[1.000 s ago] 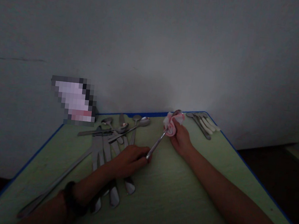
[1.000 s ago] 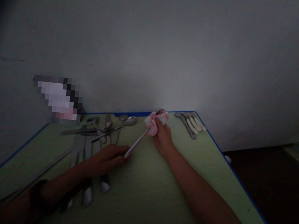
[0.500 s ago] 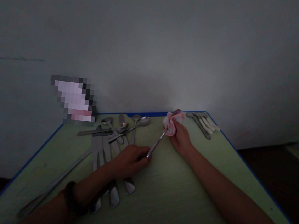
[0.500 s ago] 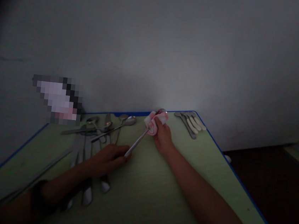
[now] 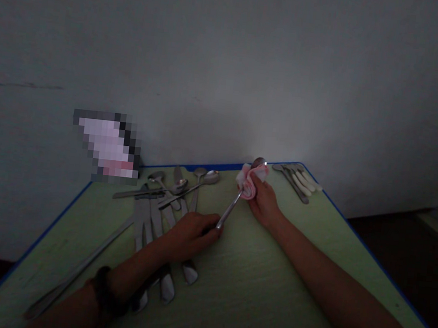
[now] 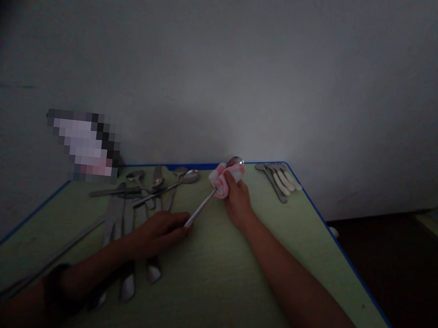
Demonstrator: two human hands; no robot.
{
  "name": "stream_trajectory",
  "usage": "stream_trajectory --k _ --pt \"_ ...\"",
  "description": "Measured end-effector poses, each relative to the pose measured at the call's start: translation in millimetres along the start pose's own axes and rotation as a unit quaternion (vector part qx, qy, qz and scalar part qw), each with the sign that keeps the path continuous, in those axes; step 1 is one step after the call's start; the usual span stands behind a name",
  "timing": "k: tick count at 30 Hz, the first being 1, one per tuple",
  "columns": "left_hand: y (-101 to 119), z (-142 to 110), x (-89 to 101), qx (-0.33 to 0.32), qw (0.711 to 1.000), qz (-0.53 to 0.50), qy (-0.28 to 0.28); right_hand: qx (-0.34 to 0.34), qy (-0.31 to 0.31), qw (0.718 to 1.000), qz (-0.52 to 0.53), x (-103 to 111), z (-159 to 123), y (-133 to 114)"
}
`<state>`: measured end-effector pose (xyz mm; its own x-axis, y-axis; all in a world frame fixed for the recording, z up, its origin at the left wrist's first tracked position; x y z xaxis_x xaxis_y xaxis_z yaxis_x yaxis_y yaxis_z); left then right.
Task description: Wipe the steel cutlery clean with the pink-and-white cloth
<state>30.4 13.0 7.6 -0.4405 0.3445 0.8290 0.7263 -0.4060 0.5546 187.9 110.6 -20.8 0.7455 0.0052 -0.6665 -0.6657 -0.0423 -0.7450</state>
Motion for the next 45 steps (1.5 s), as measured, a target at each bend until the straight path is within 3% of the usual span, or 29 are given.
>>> stream_trajectory --k 15,31,45 --pt "1.2 -3.5 3.7 -0.032 0.999 -0.033 0.001 -0.010 -0.003 1.000 0.003 1.6 0.2 1.2" --pt "1.1 -1.3 1.2 -0.009 1.000 0.002 -0.001 0.010 -0.035 0.999 -0.008 2.4 1.8 3.8" --pt "-3.2 -3.4 1.4 -0.031 0.999 -0.043 -0.002 0.005 -0.030 0.999 -0.035 0.8 -1.5 2.3"
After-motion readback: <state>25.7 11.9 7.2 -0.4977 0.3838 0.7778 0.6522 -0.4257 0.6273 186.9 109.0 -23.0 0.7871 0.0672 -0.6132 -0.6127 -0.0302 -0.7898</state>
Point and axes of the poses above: each hand's wrist, its own z-axis towards the middle knuckle, its own x-axis out of the back of the hand, y = z × x, the point moved 3 cm from there along z, towards the middle knuckle, and after that the axes turned 3 degrees about x, right-handed, at the moved point
